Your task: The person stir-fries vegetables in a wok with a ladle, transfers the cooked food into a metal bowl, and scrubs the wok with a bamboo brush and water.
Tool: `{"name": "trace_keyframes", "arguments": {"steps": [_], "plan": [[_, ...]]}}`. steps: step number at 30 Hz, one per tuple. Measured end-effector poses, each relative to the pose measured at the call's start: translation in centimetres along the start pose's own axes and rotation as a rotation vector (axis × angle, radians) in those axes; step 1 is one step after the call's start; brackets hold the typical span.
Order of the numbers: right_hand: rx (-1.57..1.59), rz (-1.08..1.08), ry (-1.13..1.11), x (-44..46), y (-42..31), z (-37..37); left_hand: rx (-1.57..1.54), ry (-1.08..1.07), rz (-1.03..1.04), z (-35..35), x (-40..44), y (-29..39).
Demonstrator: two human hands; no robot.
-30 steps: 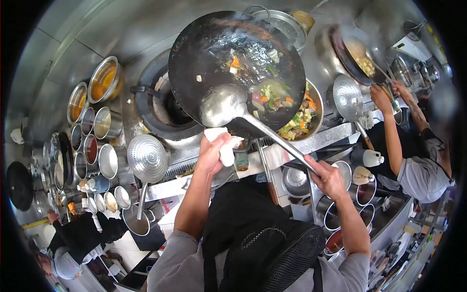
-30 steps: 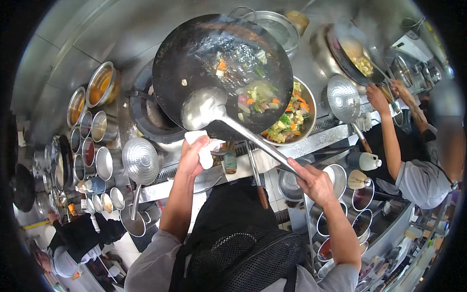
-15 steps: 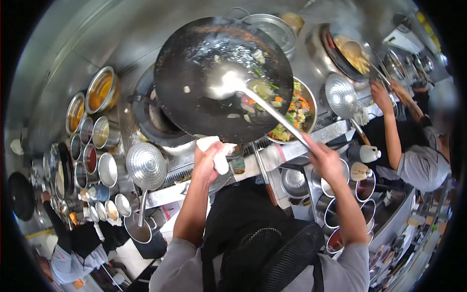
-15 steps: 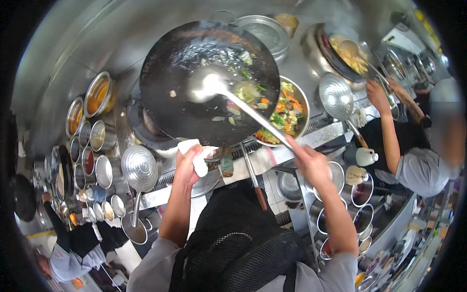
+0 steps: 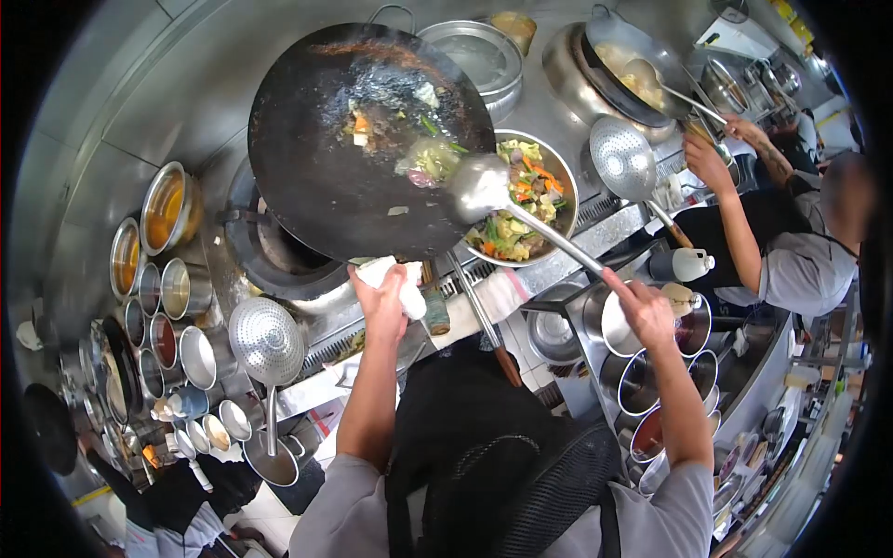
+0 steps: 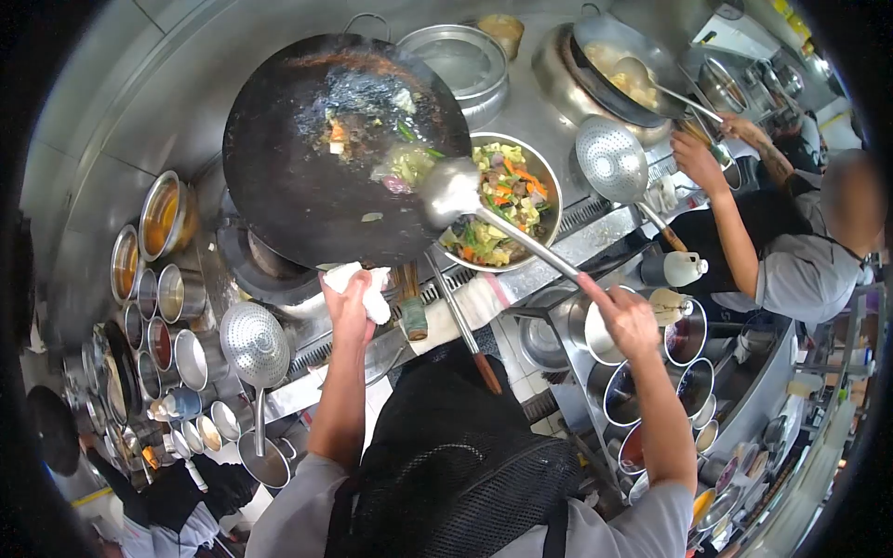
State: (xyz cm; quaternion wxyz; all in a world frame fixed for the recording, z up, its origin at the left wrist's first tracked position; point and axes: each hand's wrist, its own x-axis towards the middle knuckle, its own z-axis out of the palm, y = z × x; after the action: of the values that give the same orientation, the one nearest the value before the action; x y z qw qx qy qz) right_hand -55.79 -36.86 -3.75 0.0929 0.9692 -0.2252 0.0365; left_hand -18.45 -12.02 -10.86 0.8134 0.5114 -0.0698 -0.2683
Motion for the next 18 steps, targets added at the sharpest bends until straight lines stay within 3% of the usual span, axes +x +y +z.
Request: {"name": "trace_keyframes", "arguments": {"steps": [6, 13, 16, 18], "plan": [[-0.094, 0.033, 0.041, -1.4, 2.7, -3.7, 0.019, 0.072, -0.025, 0.2, 0.4, 0.2], [0.433, 0.048, 0.267, 14.4, -7.7, 0.7, 0.032, 0.067, -0.054, 0.1, -1.4, -0.2], [0.452, -0.023, 0.323, 17.5, -9.3, 3.5, 0.006, 0.055, -0.064, 0.7, -2.1, 0.9], [0.38, -0.038, 0.227, 16.0, -8.3, 4.1, -0.018, 0.037, -0.053, 0.4, -2.1, 0.9]]}}
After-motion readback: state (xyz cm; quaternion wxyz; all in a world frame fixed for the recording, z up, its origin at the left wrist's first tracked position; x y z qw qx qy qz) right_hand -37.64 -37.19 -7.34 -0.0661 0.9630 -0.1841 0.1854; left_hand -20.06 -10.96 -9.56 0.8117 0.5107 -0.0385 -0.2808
